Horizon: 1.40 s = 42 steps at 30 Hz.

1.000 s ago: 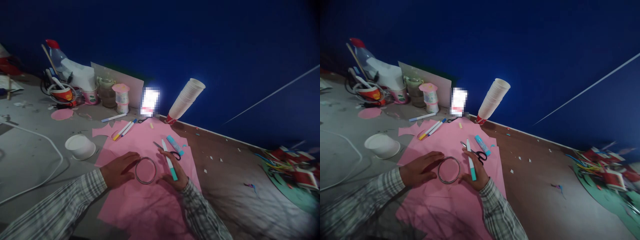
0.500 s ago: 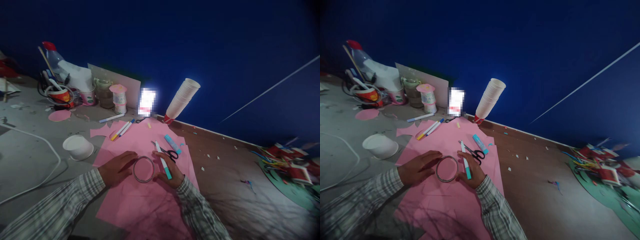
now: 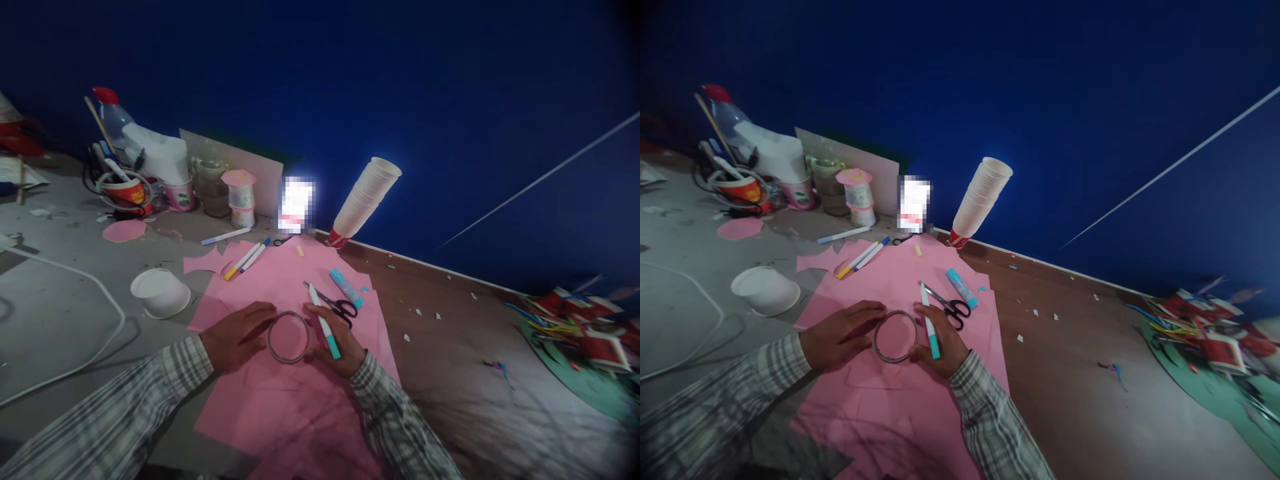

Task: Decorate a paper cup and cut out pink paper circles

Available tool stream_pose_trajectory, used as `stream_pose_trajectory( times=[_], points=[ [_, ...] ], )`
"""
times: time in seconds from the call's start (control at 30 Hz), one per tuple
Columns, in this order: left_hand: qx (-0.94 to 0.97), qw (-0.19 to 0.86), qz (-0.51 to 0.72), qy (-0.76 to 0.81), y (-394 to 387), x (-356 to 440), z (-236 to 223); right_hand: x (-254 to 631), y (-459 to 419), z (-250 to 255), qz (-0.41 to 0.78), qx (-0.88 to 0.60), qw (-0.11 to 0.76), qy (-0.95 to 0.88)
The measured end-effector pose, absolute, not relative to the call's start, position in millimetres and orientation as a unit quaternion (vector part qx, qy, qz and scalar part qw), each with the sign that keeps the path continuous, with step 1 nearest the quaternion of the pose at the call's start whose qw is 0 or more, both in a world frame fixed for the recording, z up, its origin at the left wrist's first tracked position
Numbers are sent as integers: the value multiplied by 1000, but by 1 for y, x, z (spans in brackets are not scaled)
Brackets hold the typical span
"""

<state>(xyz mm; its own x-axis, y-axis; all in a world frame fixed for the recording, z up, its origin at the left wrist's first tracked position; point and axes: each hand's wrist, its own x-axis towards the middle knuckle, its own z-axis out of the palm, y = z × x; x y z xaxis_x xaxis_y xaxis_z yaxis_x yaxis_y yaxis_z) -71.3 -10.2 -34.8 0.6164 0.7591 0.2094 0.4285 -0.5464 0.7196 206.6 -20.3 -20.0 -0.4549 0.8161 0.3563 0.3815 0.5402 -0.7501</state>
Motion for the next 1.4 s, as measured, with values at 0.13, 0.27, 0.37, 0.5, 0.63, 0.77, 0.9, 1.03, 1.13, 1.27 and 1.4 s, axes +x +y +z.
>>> stream_pose_trajectory(
  times=[0.13,0.27,0.37,0.5,0.63,0.77,0.9,1.03,1.13,1.27,1.4],
  points=[
    [843,310,270,348,-10,-71,-36,207,-20,-21,294,-372,371,-798],
    [850,305,268,336,-8,-72,-35,208,-20,-19,296,-370,370,-799],
    [852,305,256,339,-7,-72,-32,208,-19,-18,310,-372,373,-791],
    [854,302,246,346,-6,-72,-28,207,-18,-20,318,-370,382,-785],
    [858,304,239,338,-5,-73,-27,207,-18,-23,339,-377,384,-772],
    [839,320,270,347,-7,-72,-26,207,-20,-23,329,-377,376,-780],
    [834,340,250,355,-9,-70,-26,203,-23,-21,295,-358,347,-815],
    [825,350,252,365,-10,-70,-29,198,-25,-21,262,-339,323,-844],
    [826,350,258,359,-9,-70,-31,196,-25,-25,245,-339,319,-850],
    [830,350,250,356,-9,-70,-29,195,-25,-25,225,-347,311,-856],
    [829,345,250,362,-10,-69,-27,193,-25,-24,206,-342,305,-865]
  ],
)
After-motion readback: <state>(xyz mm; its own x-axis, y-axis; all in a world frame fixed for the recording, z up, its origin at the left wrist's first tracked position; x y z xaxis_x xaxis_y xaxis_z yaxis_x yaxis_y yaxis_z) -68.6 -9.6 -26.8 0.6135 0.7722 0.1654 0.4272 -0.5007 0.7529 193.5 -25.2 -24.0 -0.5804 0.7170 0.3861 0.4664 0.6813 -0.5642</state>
